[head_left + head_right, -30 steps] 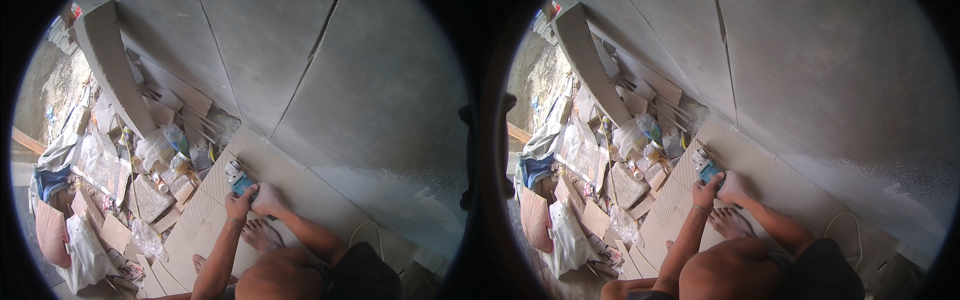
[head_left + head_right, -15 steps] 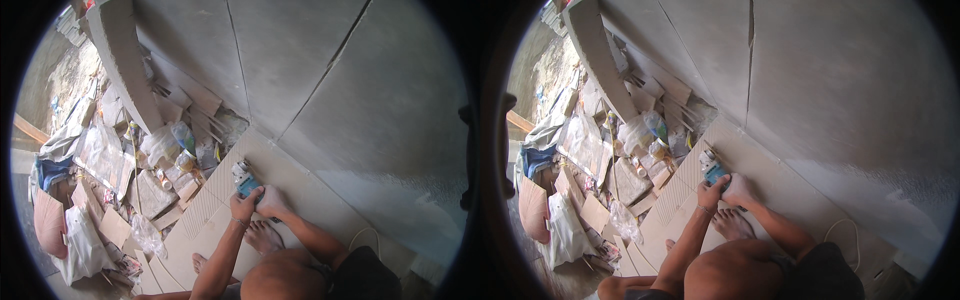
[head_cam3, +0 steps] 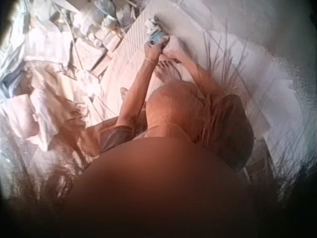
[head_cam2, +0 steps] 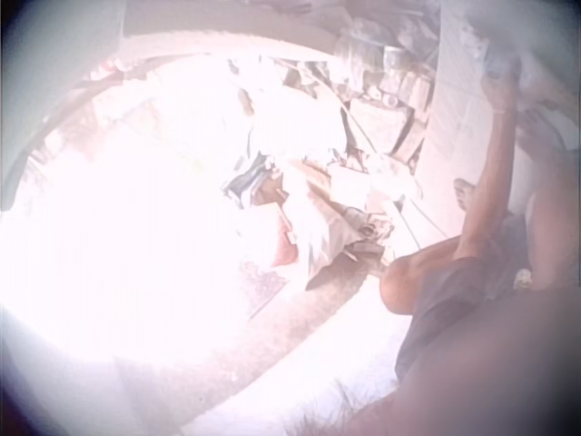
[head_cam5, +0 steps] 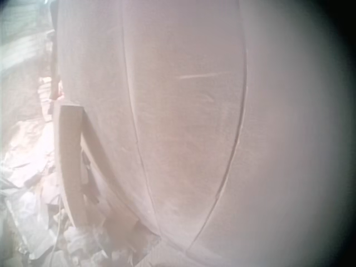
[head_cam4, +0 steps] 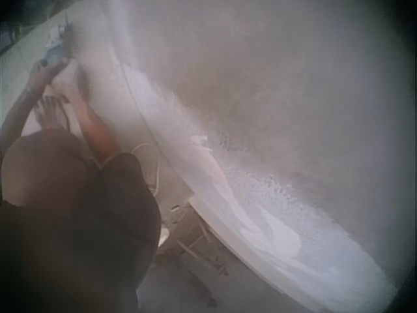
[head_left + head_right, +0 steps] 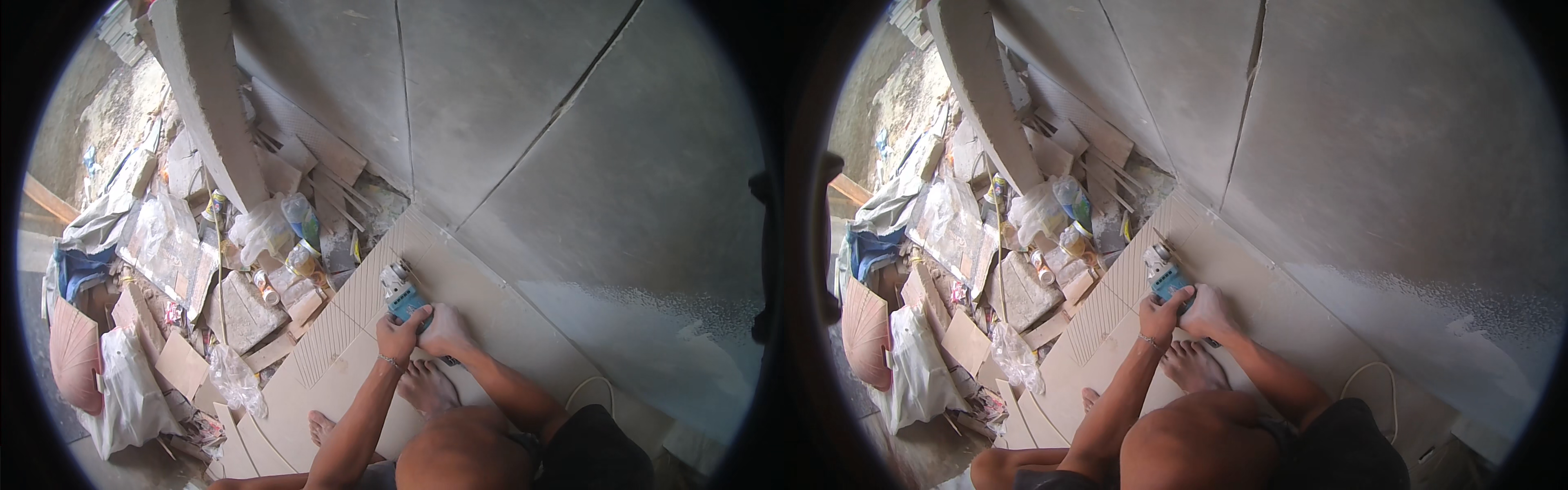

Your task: The person uses an angle grinder to cut or grind along the grout lines of floor tiles. The person holds the tool with both hands and moves it along the seams between tiles.

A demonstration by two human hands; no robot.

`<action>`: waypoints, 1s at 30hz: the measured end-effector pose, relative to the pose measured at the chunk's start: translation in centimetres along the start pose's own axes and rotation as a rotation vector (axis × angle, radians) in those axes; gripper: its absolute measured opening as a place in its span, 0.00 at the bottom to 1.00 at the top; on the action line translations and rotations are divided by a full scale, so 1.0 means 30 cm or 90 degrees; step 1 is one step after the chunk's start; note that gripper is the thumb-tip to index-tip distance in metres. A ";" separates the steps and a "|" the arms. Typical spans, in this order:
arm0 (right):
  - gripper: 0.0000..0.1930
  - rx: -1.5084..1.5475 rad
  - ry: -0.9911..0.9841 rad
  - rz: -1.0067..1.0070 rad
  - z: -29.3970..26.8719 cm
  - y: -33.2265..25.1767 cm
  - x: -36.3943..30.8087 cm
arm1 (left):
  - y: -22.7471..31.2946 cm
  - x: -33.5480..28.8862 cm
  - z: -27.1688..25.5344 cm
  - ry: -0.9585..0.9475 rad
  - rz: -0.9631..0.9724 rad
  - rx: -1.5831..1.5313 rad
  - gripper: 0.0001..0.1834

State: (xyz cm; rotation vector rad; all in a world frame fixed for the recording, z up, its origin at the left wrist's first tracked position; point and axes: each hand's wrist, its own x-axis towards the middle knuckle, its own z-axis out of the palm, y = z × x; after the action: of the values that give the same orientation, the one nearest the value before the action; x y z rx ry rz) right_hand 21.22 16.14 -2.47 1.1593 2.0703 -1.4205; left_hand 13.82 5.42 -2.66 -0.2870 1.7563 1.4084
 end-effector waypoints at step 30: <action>0.29 0.000 0.011 -0.009 0.044 -0.028 -0.030 | -0.007 -0.030 -0.040 0.007 0.043 -0.052 0.13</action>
State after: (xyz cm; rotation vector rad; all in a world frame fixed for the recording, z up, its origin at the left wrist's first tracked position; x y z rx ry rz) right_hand 20.90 14.46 -1.89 1.1638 2.0934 -1.4219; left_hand 13.95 4.00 -2.15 -0.2818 1.7352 1.5320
